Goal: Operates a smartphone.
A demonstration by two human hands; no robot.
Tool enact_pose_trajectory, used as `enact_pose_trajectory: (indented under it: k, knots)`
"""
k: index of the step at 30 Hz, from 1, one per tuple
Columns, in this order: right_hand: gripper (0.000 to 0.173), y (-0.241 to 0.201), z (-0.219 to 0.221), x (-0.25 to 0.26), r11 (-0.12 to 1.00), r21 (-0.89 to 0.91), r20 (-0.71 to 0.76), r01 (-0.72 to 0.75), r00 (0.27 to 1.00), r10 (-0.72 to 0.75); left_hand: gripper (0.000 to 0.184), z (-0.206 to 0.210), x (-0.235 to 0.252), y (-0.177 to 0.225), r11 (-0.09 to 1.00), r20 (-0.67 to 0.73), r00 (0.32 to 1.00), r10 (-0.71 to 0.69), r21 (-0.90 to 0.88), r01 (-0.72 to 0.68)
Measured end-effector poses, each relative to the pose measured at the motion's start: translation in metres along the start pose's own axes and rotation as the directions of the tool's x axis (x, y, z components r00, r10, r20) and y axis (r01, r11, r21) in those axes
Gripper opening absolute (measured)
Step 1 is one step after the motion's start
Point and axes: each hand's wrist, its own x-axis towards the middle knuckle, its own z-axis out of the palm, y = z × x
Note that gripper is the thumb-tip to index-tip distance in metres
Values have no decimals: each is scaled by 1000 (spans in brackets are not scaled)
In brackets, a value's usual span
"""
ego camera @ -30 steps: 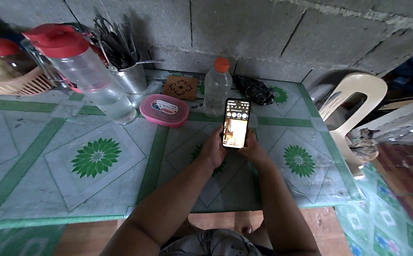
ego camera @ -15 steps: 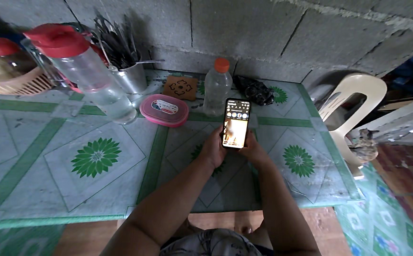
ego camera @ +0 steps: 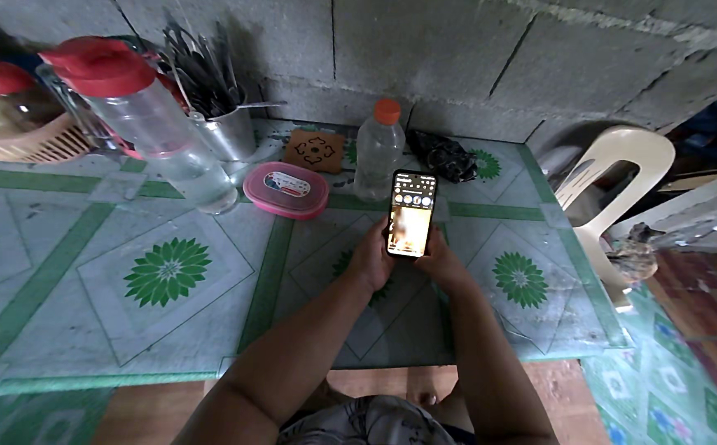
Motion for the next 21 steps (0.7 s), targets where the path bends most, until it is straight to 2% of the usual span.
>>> enact_pose_trajectory:
  k: [21]
  knots:
    - [91, 0, 0, -1, 999, 32, 8, 6, 1000, -6, 55, 2, -1, 1, 1000, -18, 1000, 0, -6, 0]
